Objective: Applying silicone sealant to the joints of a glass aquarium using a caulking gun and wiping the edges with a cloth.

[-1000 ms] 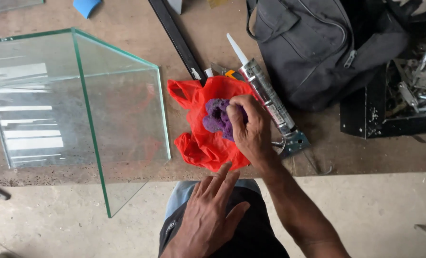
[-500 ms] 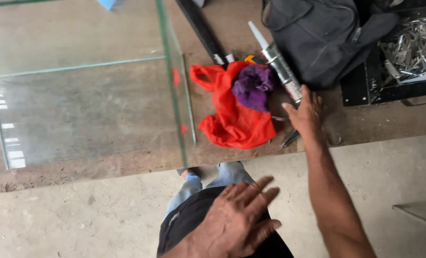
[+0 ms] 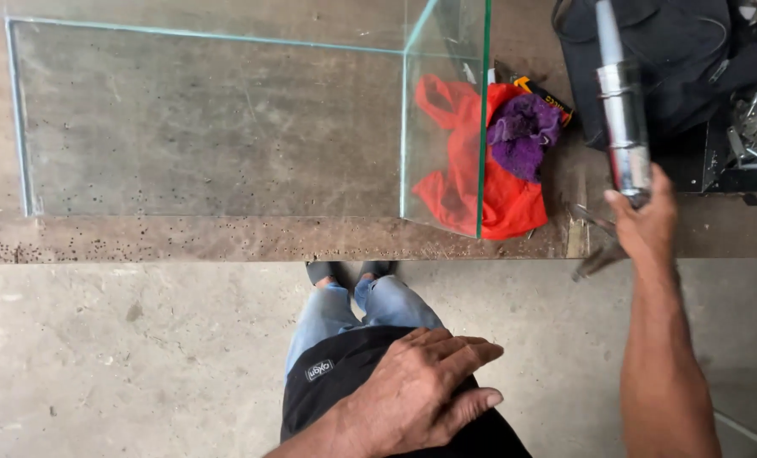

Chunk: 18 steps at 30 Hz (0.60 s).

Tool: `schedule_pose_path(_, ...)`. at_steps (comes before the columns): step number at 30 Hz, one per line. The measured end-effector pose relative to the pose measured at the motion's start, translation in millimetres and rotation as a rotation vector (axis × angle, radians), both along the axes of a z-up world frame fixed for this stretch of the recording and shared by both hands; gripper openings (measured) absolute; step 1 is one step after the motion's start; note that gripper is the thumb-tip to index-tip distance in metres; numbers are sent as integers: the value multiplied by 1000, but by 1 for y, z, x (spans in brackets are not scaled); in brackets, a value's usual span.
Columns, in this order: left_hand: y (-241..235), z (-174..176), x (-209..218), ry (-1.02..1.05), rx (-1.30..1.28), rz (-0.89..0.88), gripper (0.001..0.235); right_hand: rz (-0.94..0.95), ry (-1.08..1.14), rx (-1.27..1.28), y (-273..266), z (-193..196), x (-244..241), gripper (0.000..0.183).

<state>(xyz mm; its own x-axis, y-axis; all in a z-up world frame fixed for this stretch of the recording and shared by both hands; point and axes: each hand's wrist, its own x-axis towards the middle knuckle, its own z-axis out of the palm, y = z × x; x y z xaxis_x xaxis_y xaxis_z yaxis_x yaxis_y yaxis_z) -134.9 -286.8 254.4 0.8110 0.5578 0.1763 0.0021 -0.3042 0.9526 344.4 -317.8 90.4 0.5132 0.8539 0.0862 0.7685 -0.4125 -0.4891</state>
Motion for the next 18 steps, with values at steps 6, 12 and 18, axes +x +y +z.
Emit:
schedule_pose_path(6,27,22,-4,-251,-200,-119,51,-187,392,43,-63,125,-61,62)
schedule_pose_path(12,57,43,-10,-305,-339,12,62,109,652,-214,-146,212,-149,69)
schedule_pose_path(18,86,-19,-31,-624,-926,-102,76,-200,1158,-336,-54,212,-352,47)
